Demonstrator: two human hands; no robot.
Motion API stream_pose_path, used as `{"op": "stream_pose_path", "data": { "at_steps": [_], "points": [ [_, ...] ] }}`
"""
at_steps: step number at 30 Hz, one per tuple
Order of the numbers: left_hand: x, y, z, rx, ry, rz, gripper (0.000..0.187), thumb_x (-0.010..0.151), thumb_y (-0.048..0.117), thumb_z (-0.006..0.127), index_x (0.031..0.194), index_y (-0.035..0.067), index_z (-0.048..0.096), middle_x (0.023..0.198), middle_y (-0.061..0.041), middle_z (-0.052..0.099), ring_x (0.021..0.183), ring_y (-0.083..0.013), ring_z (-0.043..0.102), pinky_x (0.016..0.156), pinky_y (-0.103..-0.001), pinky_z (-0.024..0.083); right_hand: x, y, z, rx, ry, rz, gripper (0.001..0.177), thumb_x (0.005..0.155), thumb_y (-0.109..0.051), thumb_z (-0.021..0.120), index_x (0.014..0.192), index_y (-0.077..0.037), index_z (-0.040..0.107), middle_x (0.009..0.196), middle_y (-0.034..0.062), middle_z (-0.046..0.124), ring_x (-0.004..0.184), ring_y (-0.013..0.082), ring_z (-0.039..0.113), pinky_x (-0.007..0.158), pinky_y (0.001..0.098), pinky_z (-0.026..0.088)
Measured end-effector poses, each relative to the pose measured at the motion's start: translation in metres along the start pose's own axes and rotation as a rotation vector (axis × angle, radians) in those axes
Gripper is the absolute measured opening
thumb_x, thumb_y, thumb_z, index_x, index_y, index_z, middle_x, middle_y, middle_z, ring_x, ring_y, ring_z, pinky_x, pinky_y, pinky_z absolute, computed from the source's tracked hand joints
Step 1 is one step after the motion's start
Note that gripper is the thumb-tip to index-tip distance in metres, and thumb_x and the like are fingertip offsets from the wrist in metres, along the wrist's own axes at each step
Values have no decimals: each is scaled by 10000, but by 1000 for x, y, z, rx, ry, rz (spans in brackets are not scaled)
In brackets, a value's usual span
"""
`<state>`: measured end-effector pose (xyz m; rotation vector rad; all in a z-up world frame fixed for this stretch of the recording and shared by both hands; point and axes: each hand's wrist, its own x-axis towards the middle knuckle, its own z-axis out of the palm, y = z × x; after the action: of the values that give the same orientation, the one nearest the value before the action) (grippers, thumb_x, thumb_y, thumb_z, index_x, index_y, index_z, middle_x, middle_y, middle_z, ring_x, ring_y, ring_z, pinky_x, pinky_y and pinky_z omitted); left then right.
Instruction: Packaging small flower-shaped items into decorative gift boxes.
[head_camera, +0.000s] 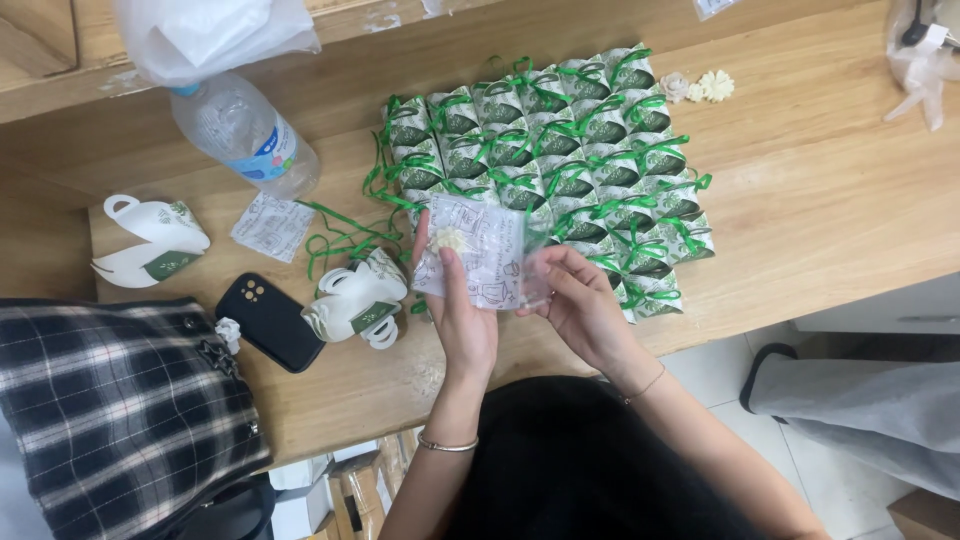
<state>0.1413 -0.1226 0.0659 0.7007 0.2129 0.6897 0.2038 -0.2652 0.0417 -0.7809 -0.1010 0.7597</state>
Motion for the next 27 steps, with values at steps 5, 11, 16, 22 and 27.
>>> {"op": "stream_pose_path", "data": {
  "at_steps": [5,11,16,22,27],
  "points": [
    [-1,-6,-2,27,16,9,541,1119,260,474,1592,73,293,1609,-178,374,1478,-298,412,1217,-495,381,3,-12,14,-26,37,26,275,1023,-73,565,1285,7,597,1160,110,690,1019,203,687,841,400,615],
    [-1,-4,-2,3,24,-70,538,1100,295,452,1569,86,291,1573,-173,398,1445,-304,436,1175,-501,411,5,-15,24,-132,18,56,271,1030,-71,589,1272,11,681,1068,70,690,946,128,642,803,371,615],
    [1,-9,-9,6,35,-40,545,1121,361,419,1563,58,323,1580,-172,403,1464,-312,432,1196,-490,393,12,-9,22,-613,47,-35,234,987,-102,638,1176,18,705,997,57,705,876,104,663,774,326,614],
    [3,-6,-8,-14,68,-13,544,1118,401,397,1536,61,328,1560,-173,413,1456,-310,424,1188,-510,398,17,-3,14,-542,142,37,271,1108,-175,600,1175,56,726,937,59,673,839,106,600,747,291,537],
    [4,-1,-5,-25,93,7,522,1105,362,416,1553,124,296,1592,-149,376,1473,-295,407,1195,-495,397,15,-15,15,-18,10,221,481,1118,-313,459,1277,105,636,1053,186,712,964,244,707,884,395,605]
  ]
}}
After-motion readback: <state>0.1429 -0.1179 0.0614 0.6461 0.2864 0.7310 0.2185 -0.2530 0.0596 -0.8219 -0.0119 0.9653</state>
